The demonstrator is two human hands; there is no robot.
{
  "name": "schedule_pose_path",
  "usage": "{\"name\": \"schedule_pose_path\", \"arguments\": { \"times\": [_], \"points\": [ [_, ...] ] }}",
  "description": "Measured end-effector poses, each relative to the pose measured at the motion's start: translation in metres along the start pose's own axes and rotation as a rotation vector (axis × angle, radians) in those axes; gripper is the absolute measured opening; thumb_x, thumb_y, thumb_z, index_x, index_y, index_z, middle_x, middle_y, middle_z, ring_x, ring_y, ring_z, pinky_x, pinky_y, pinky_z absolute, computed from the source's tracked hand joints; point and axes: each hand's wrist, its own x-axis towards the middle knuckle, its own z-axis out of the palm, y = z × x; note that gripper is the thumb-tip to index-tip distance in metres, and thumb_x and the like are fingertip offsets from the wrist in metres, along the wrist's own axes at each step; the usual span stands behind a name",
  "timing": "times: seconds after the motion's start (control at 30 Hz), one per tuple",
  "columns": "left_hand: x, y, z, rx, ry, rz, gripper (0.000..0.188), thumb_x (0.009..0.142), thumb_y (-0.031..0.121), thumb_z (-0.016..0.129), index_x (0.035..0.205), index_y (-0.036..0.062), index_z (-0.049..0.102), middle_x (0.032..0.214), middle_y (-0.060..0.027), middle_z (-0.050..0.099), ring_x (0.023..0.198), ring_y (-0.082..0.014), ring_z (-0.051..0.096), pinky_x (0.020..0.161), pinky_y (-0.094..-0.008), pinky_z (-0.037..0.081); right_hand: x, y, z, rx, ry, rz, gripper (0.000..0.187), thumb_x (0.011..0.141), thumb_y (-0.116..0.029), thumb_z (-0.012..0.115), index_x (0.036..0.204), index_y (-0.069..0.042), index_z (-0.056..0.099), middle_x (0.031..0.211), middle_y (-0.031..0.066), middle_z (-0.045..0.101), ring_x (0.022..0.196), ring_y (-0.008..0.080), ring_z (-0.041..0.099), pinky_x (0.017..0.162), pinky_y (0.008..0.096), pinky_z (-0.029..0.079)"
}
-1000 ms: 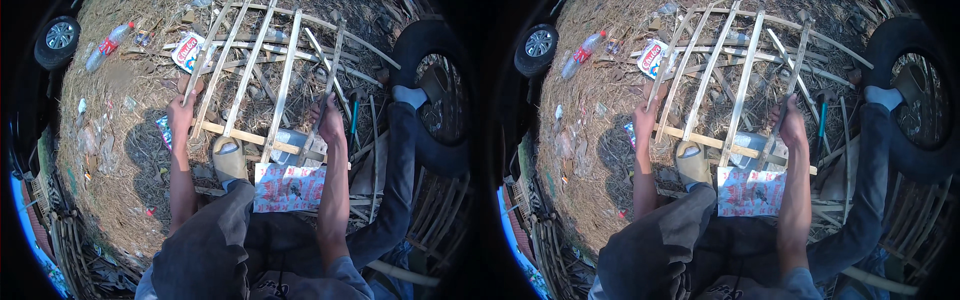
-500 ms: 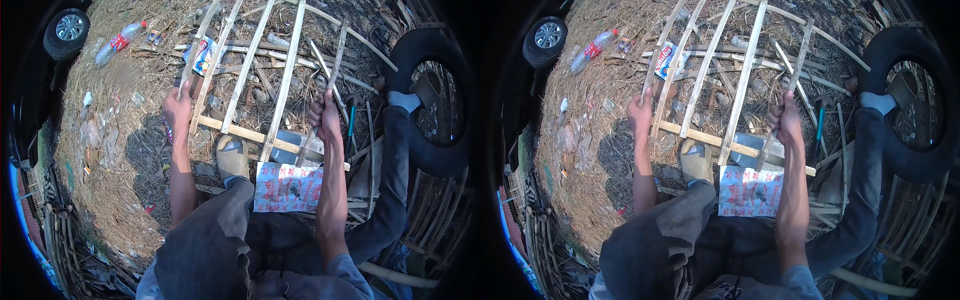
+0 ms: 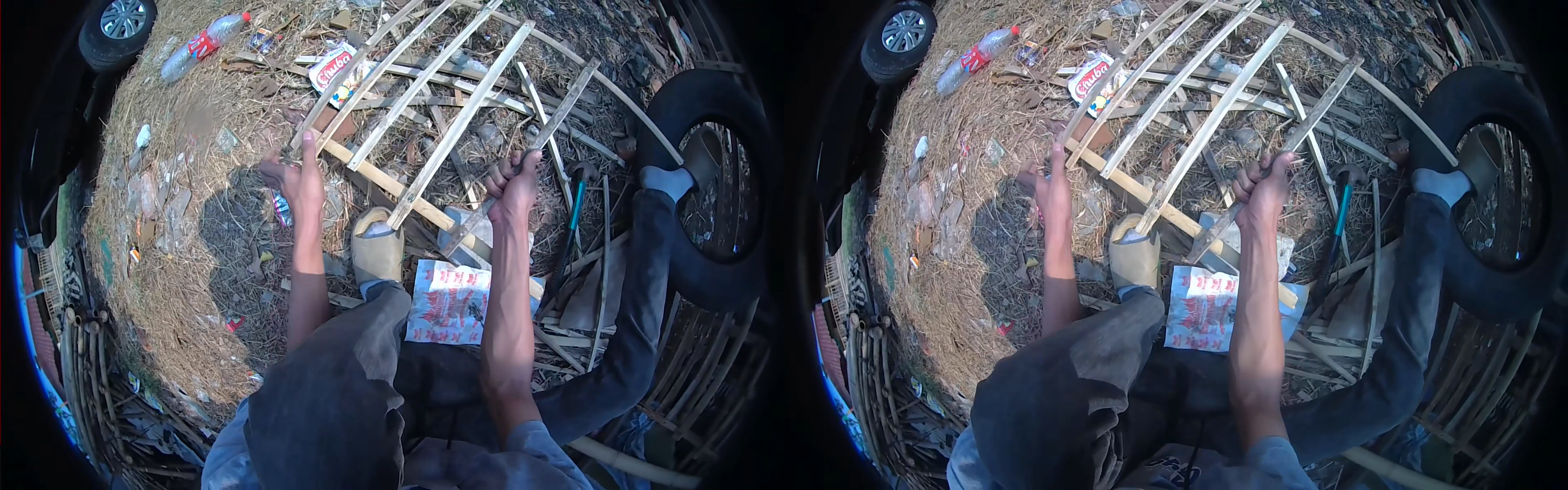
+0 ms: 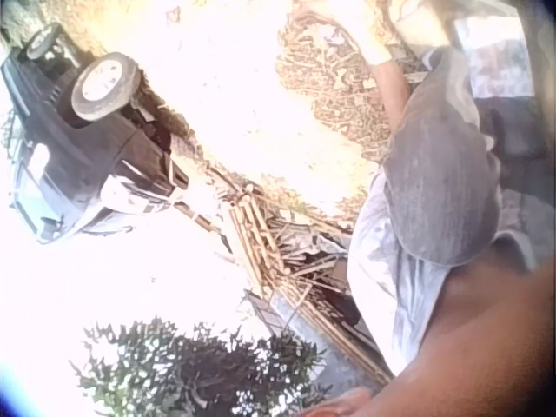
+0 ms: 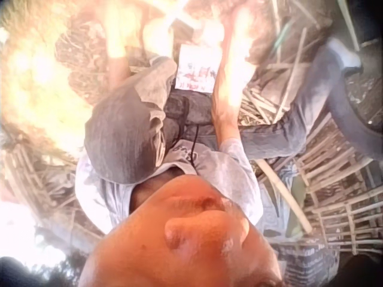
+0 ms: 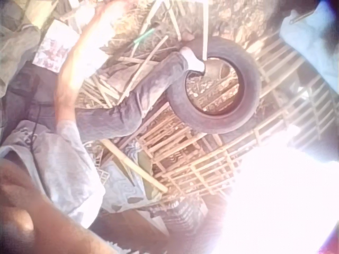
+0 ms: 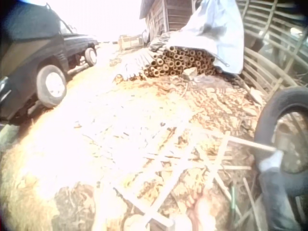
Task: The person assembles a bamboo lattice by hand, positioning thin wooden strips over a frame and securing them with a hammer and nails.
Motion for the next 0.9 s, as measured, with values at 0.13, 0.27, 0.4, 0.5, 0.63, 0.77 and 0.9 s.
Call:
{"name": "schedule_pose_path", "arguments": {
  "times": [0.13, 0.27, 0.4, 0.5, 0.63, 0.77, 0.9],
  "points": [
    [-0.085, 0.010, 0.011, -0.690, -0.666, -0.412, 0.085, 0.100, 0.062, 0.052, 0.153, 0.0029, 0.021, 0.144, -0.0269, 0.041, 0.136, -0.0350, 0.046, 0.109, -0.0495, 0.041, 0.015, 0.014, 0.033, 0.152, 0.025, -0.170, 0.050, 0.108, -0.058, 0.036, 0.087, -0.014, 0.041, 0.062, -0.0044, 0.026, 0.048, 0.0084, 0.017, 0.042, 0.0271, 0.015],
    [-0.113, 0.036, 0.031, -0.816, -0.585, -0.580, 0.055, 0.104, 0.053, 0.051, 0.130, 0.0049, 0.049, 0.118, -0.0156, 0.063, 0.099, -0.0298, 0.069, 0.088, -0.0460, 0.058, 0.007, 0.043, 0.020, 0.271, 0.002, -0.212, 0.047, 0.108, -0.056, 0.040, 0.090, -0.012, 0.043, 0.064, -0.0032, 0.031, 0.052, 0.0101, 0.026, 0.047, 0.0275, 0.023],
    [-0.116, 0.002, 0.023, -0.881, -0.557, -0.672, 0.051, 0.105, 0.054, 0.049, 0.123, 0.0055, 0.052, 0.106, -0.0108, 0.064, 0.093, -0.0274, 0.067, 0.084, -0.0435, 0.057, -0.013, 0.039, 0.007, -0.543, 0.235, -0.040, 0.049, 0.107, -0.049, 0.048, 0.108, -0.001, 0.055, 0.076, 0.0051, 0.059, 0.069, 0.0164, 0.056, 0.063, 0.0312, 0.045],
    [-0.114, -0.022, 0.014, -1.091, -0.516, -0.817, 0.059, 0.106, 0.061, 0.037, 0.118, 0.0068, 0.056, 0.091, -0.0044, 0.055, 0.071, -0.0195, 0.056, 0.068, -0.0367, 0.050, -0.033, -0.020, -0.007, -1.119, 0.417, -0.330, 0.067, 0.092, -0.048, 0.072, 0.122, 0.010, 0.058, 0.104, 0.0181, 0.067, 0.096, 0.0242, 0.064, 0.090, 0.0380, 0.049],
    [-0.118, 0.012, 0.000, -0.935, -0.489, -0.613, 0.061, 0.108, 0.058, 0.032, 0.114, 0.0025, 0.056, 0.087, -0.0047, 0.053, 0.069, -0.0185, 0.055, 0.065, -0.0353, 0.048, 0.016, -0.130, -0.053, -2.105, 0.792, -1.131, 0.081, 0.087, -0.065, 0.069, 0.127, 0.005, 0.058, 0.118, 0.0244, 0.064, 0.119, 0.0433, 0.054, 0.101, 0.0519, 0.042],
    [-0.121, 0.028, -0.026, -0.816, -0.386, -0.515, 0.061, 0.109, 0.056, 0.035, 0.115, -0.0009, 0.056, 0.088, -0.0064, 0.056, 0.069, -0.0179, 0.056, 0.063, -0.0358, 0.050, 0.081, -0.205, -0.113, -2.124, 0.409, -0.171, 0.078, 0.088, -0.066, 0.067, 0.124, 0.003, 0.062, 0.102, 0.0221, 0.069, 0.109, 0.0374, 0.063, 0.098, 0.0486, 0.045],
    [-0.111, 0.037, -0.043, -0.639, -0.340, -0.539, 0.052, 0.110, 0.052, 0.034, 0.114, 0.0035, 0.054, 0.088, -0.0055, 0.057, 0.071, -0.0173, 0.055, 0.065, -0.0326, 0.048, 0.053, -0.185, -0.100, -1.795, 0.300, -0.034, 0.079, 0.088, -0.069, 0.065, 0.117, 0.004, 0.064, 0.094, 0.0216, 0.071, 0.104, 0.0360, 0.067, 0.092, 0.0433, 0.050]
  ]
}}
